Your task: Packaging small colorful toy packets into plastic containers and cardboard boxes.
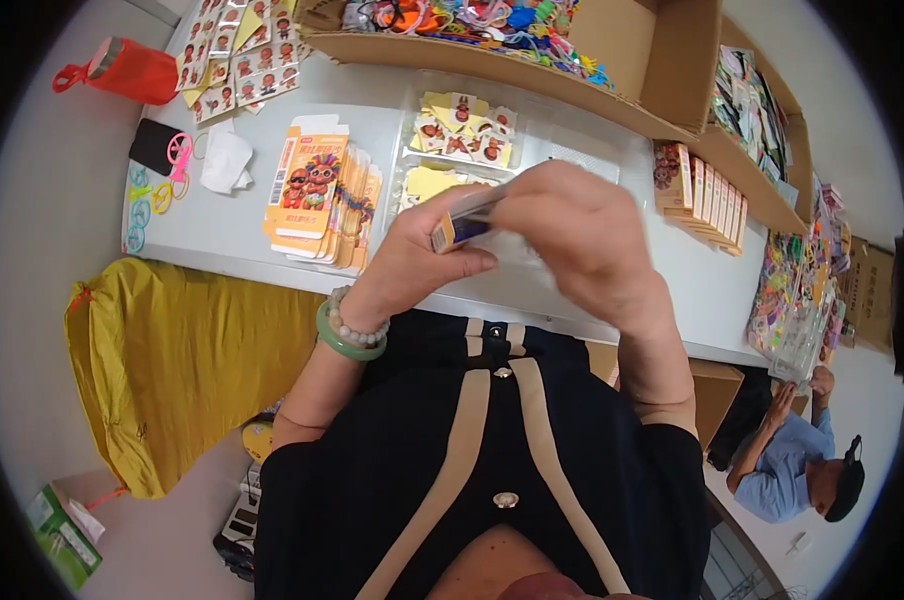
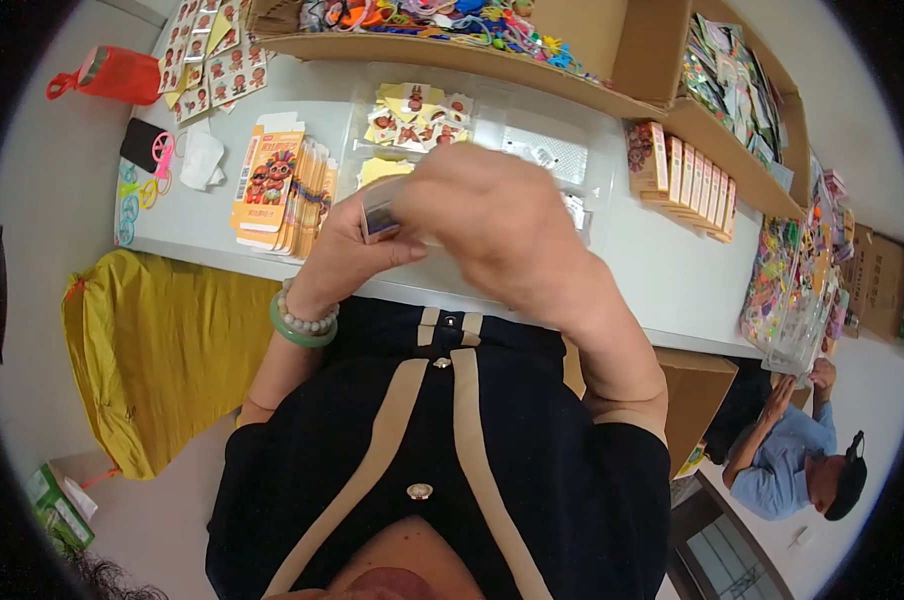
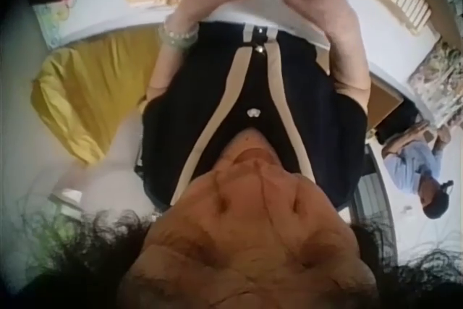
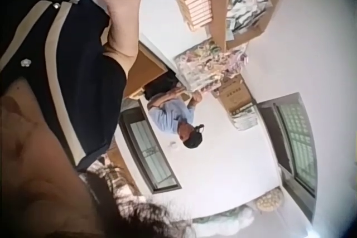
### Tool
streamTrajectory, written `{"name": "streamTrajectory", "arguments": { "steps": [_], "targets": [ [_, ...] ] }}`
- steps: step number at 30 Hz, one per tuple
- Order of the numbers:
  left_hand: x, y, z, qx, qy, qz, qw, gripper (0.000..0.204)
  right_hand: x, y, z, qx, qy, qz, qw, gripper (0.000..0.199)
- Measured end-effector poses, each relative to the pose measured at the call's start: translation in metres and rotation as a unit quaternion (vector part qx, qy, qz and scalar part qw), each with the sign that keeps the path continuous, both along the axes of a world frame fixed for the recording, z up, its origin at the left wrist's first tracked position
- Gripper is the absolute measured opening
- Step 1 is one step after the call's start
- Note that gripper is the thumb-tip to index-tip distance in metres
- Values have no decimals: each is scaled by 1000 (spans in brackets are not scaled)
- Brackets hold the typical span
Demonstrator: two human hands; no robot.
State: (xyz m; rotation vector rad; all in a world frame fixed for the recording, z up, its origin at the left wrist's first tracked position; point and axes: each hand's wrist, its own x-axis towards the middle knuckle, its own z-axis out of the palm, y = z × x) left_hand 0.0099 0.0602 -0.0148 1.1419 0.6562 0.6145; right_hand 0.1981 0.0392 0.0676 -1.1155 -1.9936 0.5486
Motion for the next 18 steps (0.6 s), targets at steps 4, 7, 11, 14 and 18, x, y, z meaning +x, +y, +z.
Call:
{"name": "streamTrajectory", "arguments": {
  "steps": [4, 7, 11, 14, 18],
  "targets": [
    [14, -1, 6, 42, 5, -24, 999, 53, -1, -4, 3, -59, -176, 83, 979, 19],
    [13, -5, -1, -108, -71, -55, 990, 50, -1, -12, 1, -59, -83, 33, 994, 22],
    [12, -10, 2, -132, -101, -59, 984, 49, 15, -28, -6, -115, 38, -162, 979, 17],
    [15, -21, -2, -143, -110, -65, 981, 50, 22, -42, -23, -336, 252, -128, 898, 18],
    [17, -48, -18, -150, -65, -89, 983, 53, 27, -71, -51, -525, 411, -109, 737, 21]
  ]
}}
